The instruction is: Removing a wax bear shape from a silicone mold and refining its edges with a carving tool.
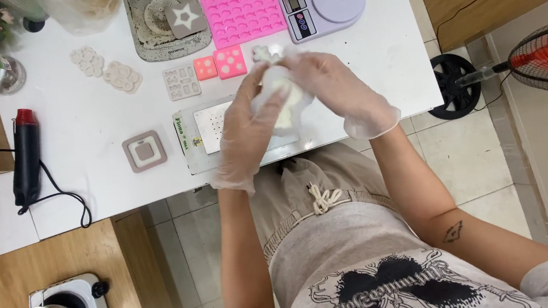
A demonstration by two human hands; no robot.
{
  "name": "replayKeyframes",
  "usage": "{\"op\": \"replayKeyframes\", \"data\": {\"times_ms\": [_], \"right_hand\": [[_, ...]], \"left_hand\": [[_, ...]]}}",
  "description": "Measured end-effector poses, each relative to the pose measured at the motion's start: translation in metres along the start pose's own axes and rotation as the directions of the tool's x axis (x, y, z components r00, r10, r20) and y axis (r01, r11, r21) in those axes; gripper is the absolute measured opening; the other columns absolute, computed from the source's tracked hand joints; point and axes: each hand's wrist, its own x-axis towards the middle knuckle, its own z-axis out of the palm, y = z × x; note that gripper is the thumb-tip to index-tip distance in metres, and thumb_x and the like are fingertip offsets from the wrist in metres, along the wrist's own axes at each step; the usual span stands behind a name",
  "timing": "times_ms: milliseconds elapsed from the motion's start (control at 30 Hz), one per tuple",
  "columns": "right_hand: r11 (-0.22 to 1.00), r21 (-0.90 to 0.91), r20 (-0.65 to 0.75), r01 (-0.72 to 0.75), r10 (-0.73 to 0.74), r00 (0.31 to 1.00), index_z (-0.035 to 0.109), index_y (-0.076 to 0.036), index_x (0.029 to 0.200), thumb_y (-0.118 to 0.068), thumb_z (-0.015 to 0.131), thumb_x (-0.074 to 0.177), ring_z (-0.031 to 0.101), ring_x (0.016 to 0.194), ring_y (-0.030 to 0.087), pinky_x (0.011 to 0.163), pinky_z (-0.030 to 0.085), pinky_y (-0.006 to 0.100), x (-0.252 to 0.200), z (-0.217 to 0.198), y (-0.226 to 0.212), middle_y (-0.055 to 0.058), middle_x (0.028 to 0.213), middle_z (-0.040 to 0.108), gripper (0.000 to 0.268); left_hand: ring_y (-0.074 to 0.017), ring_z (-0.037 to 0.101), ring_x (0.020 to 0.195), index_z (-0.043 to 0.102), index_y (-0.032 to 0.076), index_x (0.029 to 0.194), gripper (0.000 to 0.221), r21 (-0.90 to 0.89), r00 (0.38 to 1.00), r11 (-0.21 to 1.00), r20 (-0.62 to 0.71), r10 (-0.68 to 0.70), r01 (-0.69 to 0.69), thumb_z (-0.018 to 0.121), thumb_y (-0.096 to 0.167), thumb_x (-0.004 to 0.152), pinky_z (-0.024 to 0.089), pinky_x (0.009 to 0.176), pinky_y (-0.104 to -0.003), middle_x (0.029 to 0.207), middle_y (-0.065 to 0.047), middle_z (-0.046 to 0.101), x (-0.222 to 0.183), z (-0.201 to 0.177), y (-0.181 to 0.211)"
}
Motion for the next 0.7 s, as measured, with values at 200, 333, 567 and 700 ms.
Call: {"op": "replayKeyframes", "data": {"times_ms": [200, 333, 567, 700], "right_hand": [[0.975, 0.191, -0.122, -0.112, 0.137, 0.983, 0.051, -0.008, 0.141, -0.056, 0.041, 0.094, 0.06, 0.082, 0.011, 0.071, 0.052, 0.027, 0.01, 0.025, 0.013, 0.005, 0.101, 0.063, 0.068], [0.992, 0.118, -0.183, 0.042, -0.02, 0.983, 0.055, -0.009, 0.137, -0.052, 0.059, 0.099, 0.068, 0.111, 0.035, 0.091, 0.056, 0.05, 0.009, 0.05, 0.046, 0.025, 0.118, 0.069, 0.058], [0.993, 0.092, -0.224, -0.074, 0.093, 0.97, 0.06, -0.012, 0.14, -0.045, 0.047, 0.103, 0.068, 0.117, 0.039, 0.099, 0.052, 0.056, 0.011, 0.05, 0.037, 0.024, 0.116, 0.072, 0.051], [0.978, 0.144, -0.25, -0.154, 0.186, 0.95, 0.06, -0.009, 0.142, -0.044, 0.049, 0.103, 0.069, 0.117, 0.035, 0.1, 0.052, 0.055, 0.018, 0.053, 0.045, 0.022, 0.119, 0.072, 0.053]], "left_hand": [[-0.0161, 0.07, 0.093, 0.057, 0.004, 0.128, 0.045, -0.168, 0.907, 0.96, -0.396, 0.143, -0.224, 0.057, 0.035, 0.096, 0.059, 0.076, -0.027, 0.113, -0.012, 0.071, 0.016, 0.031, -0.037], [-0.0262, 0.062, 0.116, 0.056, 0.013, 0.129, 0.033, -0.099, 0.842, 0.969, -0.521, 0.142, -0.225, 0.054, 0.036, 0.106, 0.053, 0.099, -0.049, 0.114, -0.016, 0.065, 0.026, 0.044, -0.064], [-0.0176, 0.059, 0.103, 0.06, 0.013, 0.121, 0.035, -0.091, 0.847, 0.975, -0.516, 0.127, -0.202, 0.046, 0.043, 0.108, 0.051, 0.1, -0.043, 0.1, -0.01, 0.063, 0.024, 0.035, -0.062], [-0.02, 0.062, 0.101, 0.06, 0.013, 0.119, 0.033, -0.08, 0.867, 0.98, -0.483, 0.124, -0.184, 0.045, 0.04, 0.108, 0.053, 0.096, -0.044, 0.099, -0.014, 0.063, 0.025, 0.029, -0.066]]}}
